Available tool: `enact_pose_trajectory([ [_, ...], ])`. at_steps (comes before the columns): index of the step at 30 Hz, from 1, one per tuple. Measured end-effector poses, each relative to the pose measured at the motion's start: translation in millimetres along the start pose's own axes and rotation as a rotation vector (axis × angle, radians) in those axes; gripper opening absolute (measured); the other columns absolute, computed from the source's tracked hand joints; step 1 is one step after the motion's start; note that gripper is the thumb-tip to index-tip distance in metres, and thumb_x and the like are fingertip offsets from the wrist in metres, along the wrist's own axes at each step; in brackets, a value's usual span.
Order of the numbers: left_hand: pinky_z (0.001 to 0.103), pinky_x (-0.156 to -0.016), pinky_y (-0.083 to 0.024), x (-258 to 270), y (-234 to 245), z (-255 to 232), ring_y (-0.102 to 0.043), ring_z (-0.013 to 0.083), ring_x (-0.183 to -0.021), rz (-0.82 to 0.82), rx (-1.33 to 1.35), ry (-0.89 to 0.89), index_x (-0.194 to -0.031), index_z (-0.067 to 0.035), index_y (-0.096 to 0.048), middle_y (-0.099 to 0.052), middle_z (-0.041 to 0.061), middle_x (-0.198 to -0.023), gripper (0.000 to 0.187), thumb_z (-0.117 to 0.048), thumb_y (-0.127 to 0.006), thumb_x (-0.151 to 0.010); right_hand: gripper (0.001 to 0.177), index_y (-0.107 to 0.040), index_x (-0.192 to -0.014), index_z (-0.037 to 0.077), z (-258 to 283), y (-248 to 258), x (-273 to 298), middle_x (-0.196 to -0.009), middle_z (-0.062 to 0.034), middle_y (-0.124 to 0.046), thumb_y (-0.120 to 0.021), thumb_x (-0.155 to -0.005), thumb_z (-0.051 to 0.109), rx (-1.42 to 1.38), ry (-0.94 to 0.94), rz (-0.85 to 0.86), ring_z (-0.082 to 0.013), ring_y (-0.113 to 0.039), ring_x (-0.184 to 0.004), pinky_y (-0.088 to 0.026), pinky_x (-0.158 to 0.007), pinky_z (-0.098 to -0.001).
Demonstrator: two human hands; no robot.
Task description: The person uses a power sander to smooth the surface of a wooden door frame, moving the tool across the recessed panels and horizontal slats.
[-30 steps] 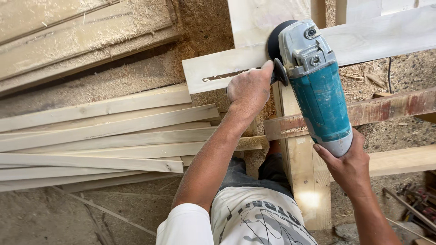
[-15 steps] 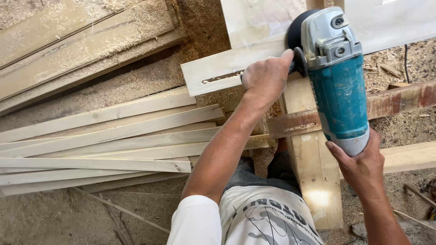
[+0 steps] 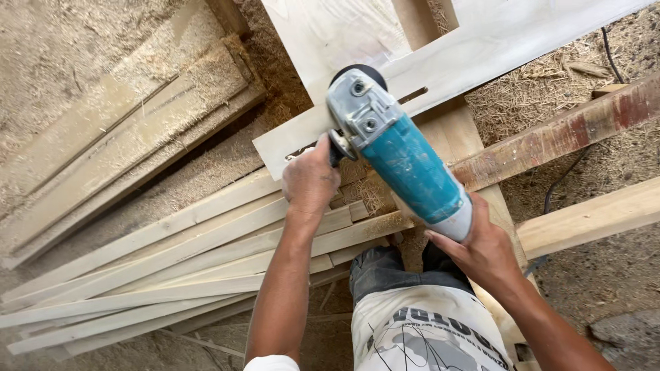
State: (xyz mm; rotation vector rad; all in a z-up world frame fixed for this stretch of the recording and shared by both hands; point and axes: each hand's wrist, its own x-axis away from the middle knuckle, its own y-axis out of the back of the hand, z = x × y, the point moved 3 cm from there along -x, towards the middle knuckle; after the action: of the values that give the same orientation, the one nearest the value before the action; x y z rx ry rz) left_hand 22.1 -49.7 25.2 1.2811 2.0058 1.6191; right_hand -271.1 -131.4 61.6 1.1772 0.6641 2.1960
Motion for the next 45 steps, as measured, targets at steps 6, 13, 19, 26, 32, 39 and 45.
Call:
enact_pose_trajectory([
  [6,0.053,-0.061,-0.057,-36,-12,-59,-0.075,0.0357,-0.075,0.109,0.008,-0.034,-0.126,-0.02,-0.06,-0.073,0.013,-0.082,0.05,-0.007,-0.074,-0.08,0.095,-0.03,-0.148,0.007,-37,26,-3,-0.105,-0.0303,-0.07,-0.083,-0.077,0.041,-0.035,-0.204,-0.027,-0.0416,-0.076,-0.087,-0.066,-0.068,-0.0487],
  [13,0.048,-0.056,-0.058,-43,-25,-75,-0.075,0.0307,-0.071,0.086,-0.02,-0.087,-0.11,-0.016,-0.06,-0.073,0.011,-0.077,0.023,-0.007,-0.067,-0.089,0.091,-0.036,-0.145,0.003,-47,37,-1,-0.112,-0.0328,-0.07,-0.084,-0.078,0.041,0.015,-0.107,-0.142,-0.0438,-0.073,-0.096,-0.061,-0.078,-0.0529],
  [19,0.045,-0.049,-0.056,-18,-26,-21,-0.074,0.0265,-0.063,0.089,0.02,-0.01,-0.111,-0.014,-0.061,-0.073,0.009,-0.074,0.02,-0.01,-0.07,-0.094,0.093,-0.031,-0.147,0.006,-29,12,-6,-0.11,-0.0322,-0.069,-0.082,-0.079,0.044,0.012,-0.136,0.027,-0.0414,-0.075,-0.093,-0.066,-0.073,-0.0495],
  [26,0.051,-0.065,-0.057,34,-10,43,-0.075,0.0332,-0.072,0.019,0.015,0.067,-0.12,-0.015,-0.062,-0.075,0.011,-0.078,0.047,-0.005,-0.079,-0.077,0.096,-0.03,-0.147,0.009,10,-24,6,-0.095,-0.0289,-0.074,-0.082,-0.076,0.046,0.056,0.009,0.112,-0.042,-0.076,-0.083,-0.065,-0.07,-0.0499],
  [32,0.051,-0.064,-0.057,40,-14,31,-0.074,0.0337,-0.072,0.015,0.001,0.082,-0.114,-0.013,-0.062,-0.074,0.011,-0.077,0.042,-0.006,-0.079,-0.076,0.095,-0.032,-0.146,0.006,-3,-21,15,-0.091,-0.0298,-0.073,-0.082,-0.076,0.046,0.109,0.038,0.074,-0.0435,-0.075,-0.079,-0.063,-0.066,-0.0503],
  [39,0.049,-0.044,-0.052,11,-44,-55,-0.072,0.0313,-0.06,-0.048,0.051,-0.08,-0.109,-0.013,-0.062,-0.07,0.01,-0.069,0.022,-0.01,-0.069,-0.089,0.093,-0.035,-0.149,0.005,-71,18,24,-0.108,-0.027,-0.07,-0.081,-0.078,0.045,0.043,-0.26,0.009,-0.0381,-0.076,-0.085,-0.066,-0.067,-0.0473],
  [45,0.036,-0.034,-0.047,-11,-62,-115,-0.066,0.0173,-0.05,0.016,0.069,-0.161,-0.098,-0.013,-0.059,-0.064,0.003,-0.06,0.012,-0.023,-0.057,-0.103,0.09,-0.038,-0.149,0.001,-99,45,33,-0.119,-0.0299,-0.069,-0.086,-0.083,0.038,0.188,-0.19,-0.181,-0.0402,-0.073,-0.1,-0.062,-0.081,-0.0501],
])
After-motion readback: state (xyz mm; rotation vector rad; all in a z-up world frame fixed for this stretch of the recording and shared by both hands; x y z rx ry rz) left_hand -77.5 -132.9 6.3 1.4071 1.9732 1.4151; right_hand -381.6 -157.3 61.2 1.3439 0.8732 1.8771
